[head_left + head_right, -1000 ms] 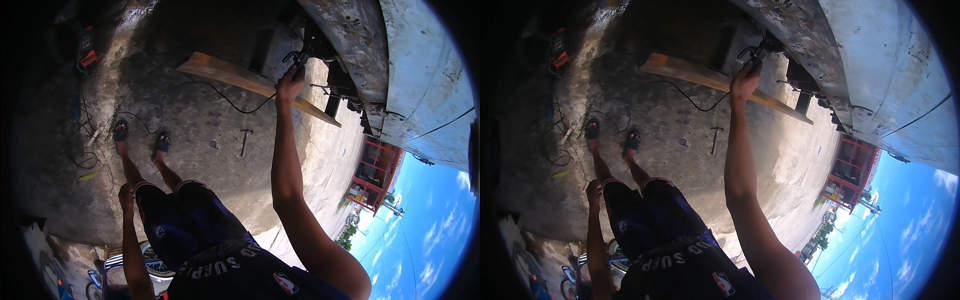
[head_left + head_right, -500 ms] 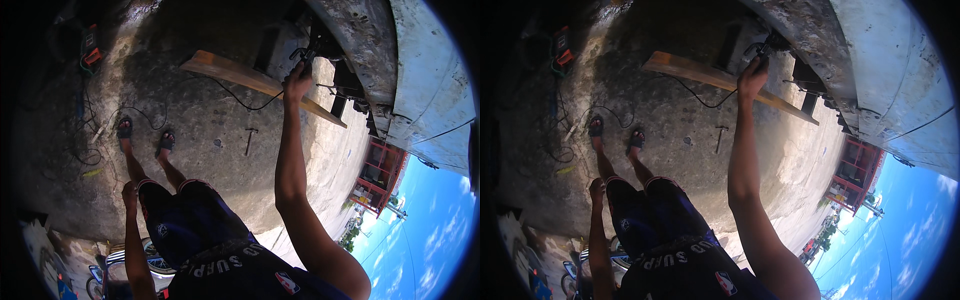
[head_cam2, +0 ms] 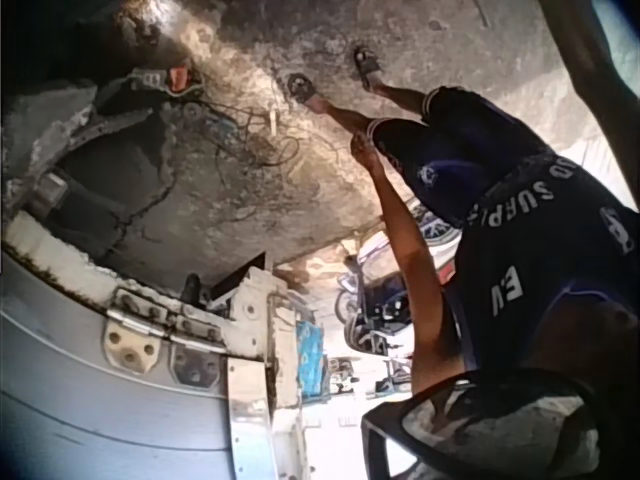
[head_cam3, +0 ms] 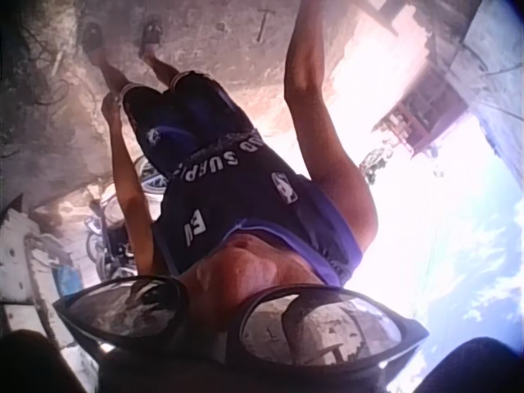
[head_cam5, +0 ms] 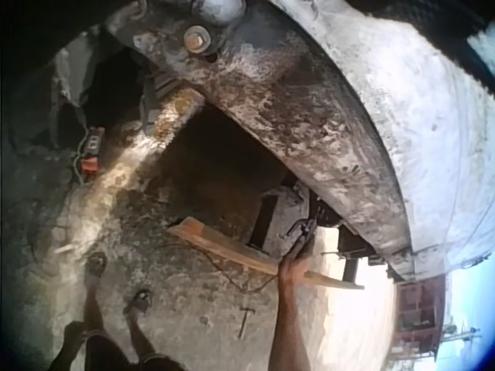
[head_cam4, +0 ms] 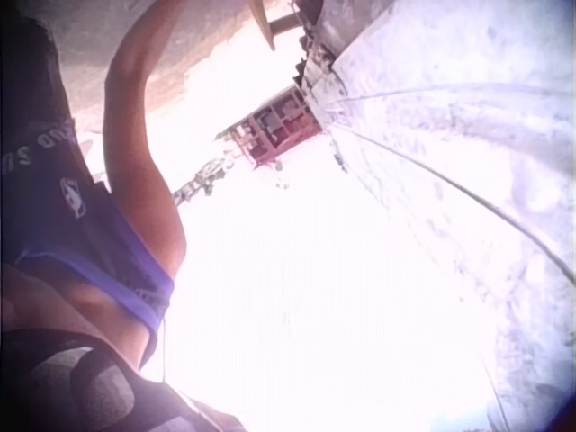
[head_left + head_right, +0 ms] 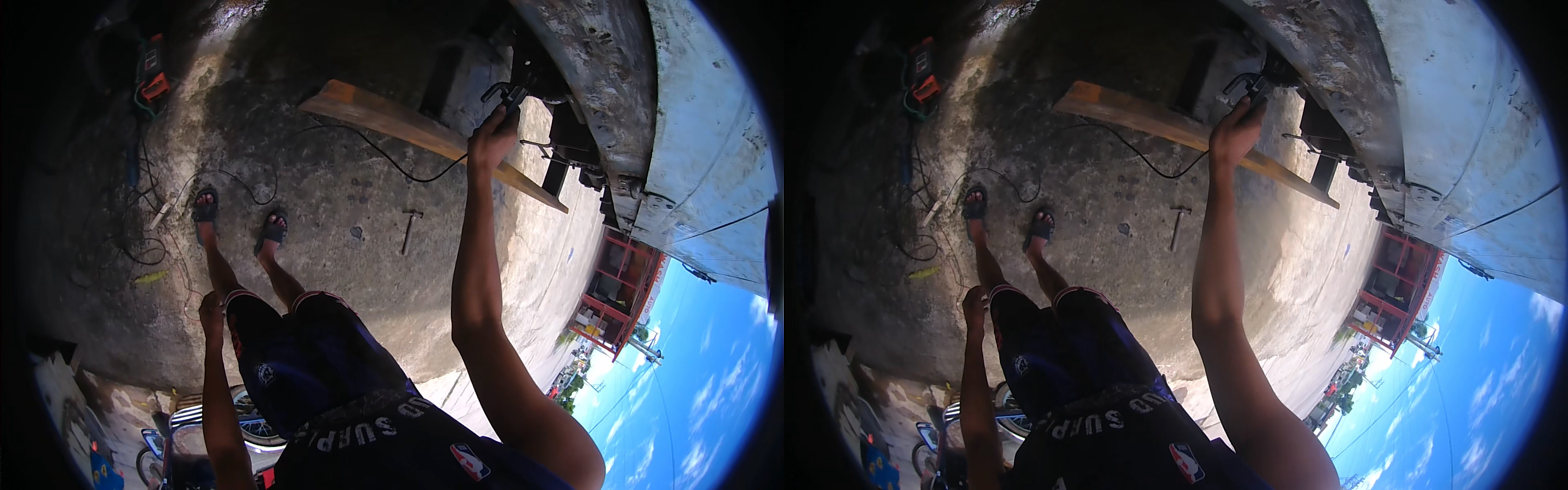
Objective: The person welds a metal frame using a handheld welding torch, then uses a hammer to tap the welded area. The person handles a wooden plank and a metal rod during the process.
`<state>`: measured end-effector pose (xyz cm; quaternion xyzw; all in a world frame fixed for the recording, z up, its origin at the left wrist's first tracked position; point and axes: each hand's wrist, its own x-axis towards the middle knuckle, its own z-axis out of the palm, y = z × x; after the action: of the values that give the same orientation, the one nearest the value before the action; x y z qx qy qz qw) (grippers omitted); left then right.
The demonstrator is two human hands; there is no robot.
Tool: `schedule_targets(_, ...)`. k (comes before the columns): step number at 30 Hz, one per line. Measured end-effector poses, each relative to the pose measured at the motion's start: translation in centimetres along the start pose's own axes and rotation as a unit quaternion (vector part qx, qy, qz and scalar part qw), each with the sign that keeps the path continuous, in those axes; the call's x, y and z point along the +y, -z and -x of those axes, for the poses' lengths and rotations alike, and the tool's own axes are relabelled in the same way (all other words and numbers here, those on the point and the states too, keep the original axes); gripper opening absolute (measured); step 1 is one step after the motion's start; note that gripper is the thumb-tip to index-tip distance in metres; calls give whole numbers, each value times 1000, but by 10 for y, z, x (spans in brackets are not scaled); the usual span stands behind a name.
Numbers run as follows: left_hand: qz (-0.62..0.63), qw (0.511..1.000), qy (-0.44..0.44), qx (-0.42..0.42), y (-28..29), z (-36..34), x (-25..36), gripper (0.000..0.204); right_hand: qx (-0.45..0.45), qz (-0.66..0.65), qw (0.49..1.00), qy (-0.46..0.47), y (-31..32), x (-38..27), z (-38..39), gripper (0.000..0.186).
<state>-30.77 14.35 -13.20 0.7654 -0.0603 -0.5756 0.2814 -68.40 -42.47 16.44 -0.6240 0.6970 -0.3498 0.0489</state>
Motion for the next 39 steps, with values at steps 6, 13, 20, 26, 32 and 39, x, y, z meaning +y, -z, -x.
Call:
schedule_targets(6,24,1000,-13,3,2,0,-15,47,1,29,1000,9,-2,0,-4,31)
schedule_targets(13,37,999,-2,8,-3,2,-4,43,2,-129,990,-53,-1,-6,2,32)
schedule_targets(20,65,997,-31,15,-14,-3,-4,34,17,-220,969,-107,1,-7,23,29)
schedule_targets(26,53,997,-55,8,-8,-12,-9,35,29,-105,994,-10,-8,14,1,35)
schedule_targets(32,65,997,-28,12,-16,-5,3,38,24,-118,993,-19,-18,18,-2,35)
schedule_targets(39,65,997,-49,13,-15,-5,3,39,20,-208,977,-36,-21,13,0,30)
